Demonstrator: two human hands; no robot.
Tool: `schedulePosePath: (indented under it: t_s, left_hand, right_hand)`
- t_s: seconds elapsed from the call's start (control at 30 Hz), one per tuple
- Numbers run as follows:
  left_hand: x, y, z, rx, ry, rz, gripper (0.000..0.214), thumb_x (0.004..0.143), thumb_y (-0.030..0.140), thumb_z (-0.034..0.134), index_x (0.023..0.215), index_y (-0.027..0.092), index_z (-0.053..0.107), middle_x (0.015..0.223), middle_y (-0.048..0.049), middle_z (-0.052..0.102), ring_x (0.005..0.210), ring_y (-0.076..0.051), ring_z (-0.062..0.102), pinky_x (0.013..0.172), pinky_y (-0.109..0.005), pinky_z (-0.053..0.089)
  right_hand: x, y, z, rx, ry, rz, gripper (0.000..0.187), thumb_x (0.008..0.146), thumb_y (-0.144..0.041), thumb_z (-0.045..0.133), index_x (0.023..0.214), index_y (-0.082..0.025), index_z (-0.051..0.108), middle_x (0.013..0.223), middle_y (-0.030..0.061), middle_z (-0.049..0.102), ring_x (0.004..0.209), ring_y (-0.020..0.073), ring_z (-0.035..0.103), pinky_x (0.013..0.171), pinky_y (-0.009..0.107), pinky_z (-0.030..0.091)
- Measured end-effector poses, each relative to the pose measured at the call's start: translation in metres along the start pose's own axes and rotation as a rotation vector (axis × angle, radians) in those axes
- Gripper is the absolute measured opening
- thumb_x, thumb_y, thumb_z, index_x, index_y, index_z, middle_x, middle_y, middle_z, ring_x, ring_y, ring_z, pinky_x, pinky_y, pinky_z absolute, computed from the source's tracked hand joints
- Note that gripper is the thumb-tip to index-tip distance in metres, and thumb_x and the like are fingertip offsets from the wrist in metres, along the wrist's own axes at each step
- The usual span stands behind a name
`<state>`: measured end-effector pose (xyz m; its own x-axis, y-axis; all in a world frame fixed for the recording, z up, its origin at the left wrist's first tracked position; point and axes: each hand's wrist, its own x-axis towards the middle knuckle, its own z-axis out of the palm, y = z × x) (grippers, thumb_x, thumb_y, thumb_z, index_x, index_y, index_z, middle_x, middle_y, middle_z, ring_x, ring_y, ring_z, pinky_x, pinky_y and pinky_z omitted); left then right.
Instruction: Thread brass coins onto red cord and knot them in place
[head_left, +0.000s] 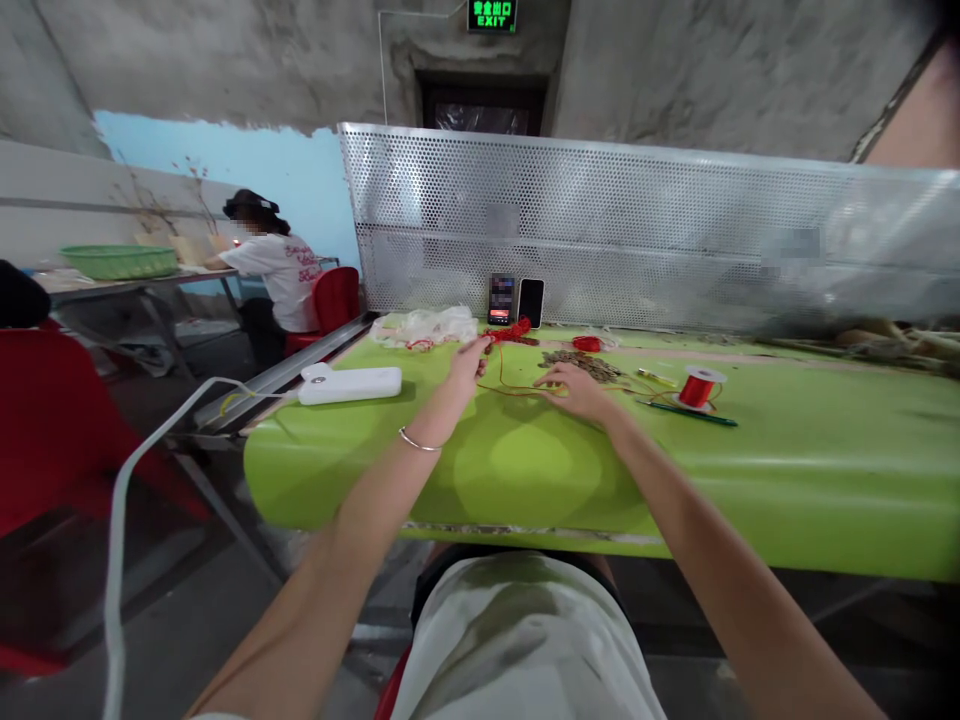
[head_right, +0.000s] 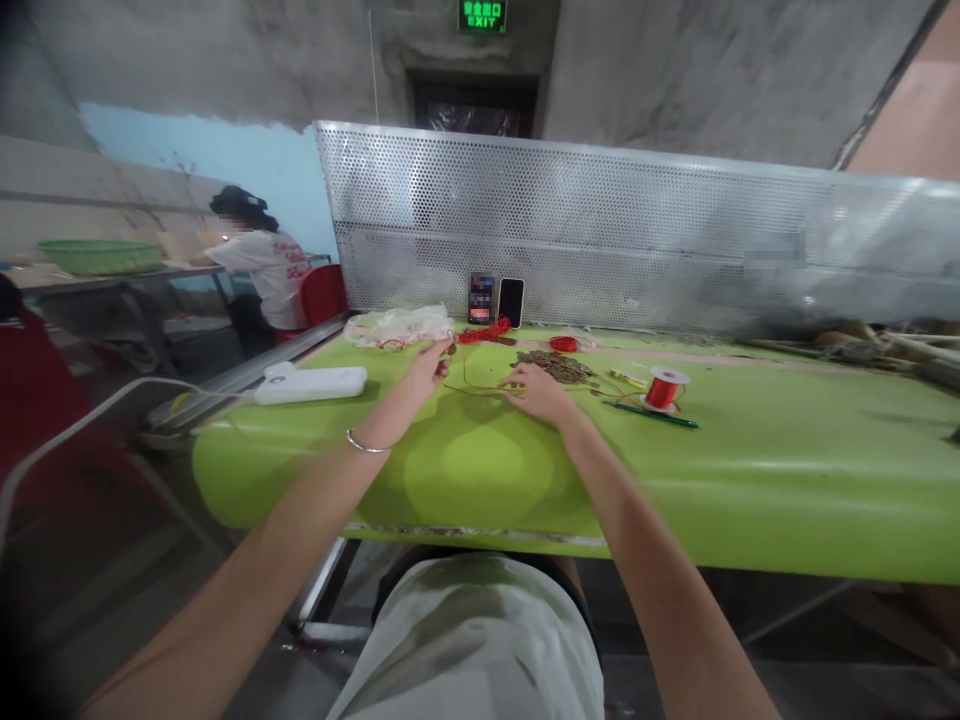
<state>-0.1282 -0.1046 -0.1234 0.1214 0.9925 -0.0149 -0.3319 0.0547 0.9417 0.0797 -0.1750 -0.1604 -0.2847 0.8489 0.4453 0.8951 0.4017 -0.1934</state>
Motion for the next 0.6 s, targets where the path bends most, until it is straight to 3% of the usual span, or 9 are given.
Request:
schedulePosePath:
  t_s: [0.13, 0.4, 0.6]
  left_hand:
    - [0.002, -0.003, -0.001, -0.035, -0.006, 0.034, 0.013, 0.079, 0.018, 0.064, 0.068, 0.016, 0.059, 0.059, 0.0012, 0.054, 0.043, -0.003, 0.037, 0.042, -0.018, 0.023]
    - [0.006, -0.006, -0.001, -0.055, -0.007, 0.048, 0.011, 0.078, 0.015, 0.064, 0.068, 0.015, 0.06, 0.063, -0.0005, 0.058, 0.043, -0.003, 0.034, 0.043, -0.018, 0.023]
    - [0.005, -0.005, 0.0, -0.059, -0.016, 0.031, 0.012, 0.079, 0.015, 0.063, 0.067, 0.015, 0.06, 0.063, 0.0001, 0.058, 0.043, -0.004, 0.034, 0.043, -0.019, 0.023]
  right_hand:
    - [0.0, -0.006, 0.001, 0.024, -0.114, 0.01, 0.02, 0.085, -0.025, 0.057, 0.096, -0.019, 0.073, 0.102, 0.01, 0.067, 0.094, 0.0224, 0.061, 0.088, 0.037, 0.047]
    - [-0.003, -0.021, 0.0, 0.099, -0.143, 0.064, 0.01, 0.078, -0.016, 0.06, 0.08, -0.018, 0.069, 0.086, 0.0067, 0.068, 0.075, 0.0166, 0.059, 0.074, 0.029, 0.046]
    - [-0.009, -0.044, 0.004, 0.334, -0.214, 0.034, 0.012, 0.084, -0.023, 0.056, 0.085, -0.019, 0.067, 0.083, 0.0035, 0.067, 0.071, 0.0141, 0.058, 0.07, 0.027, 0.046]
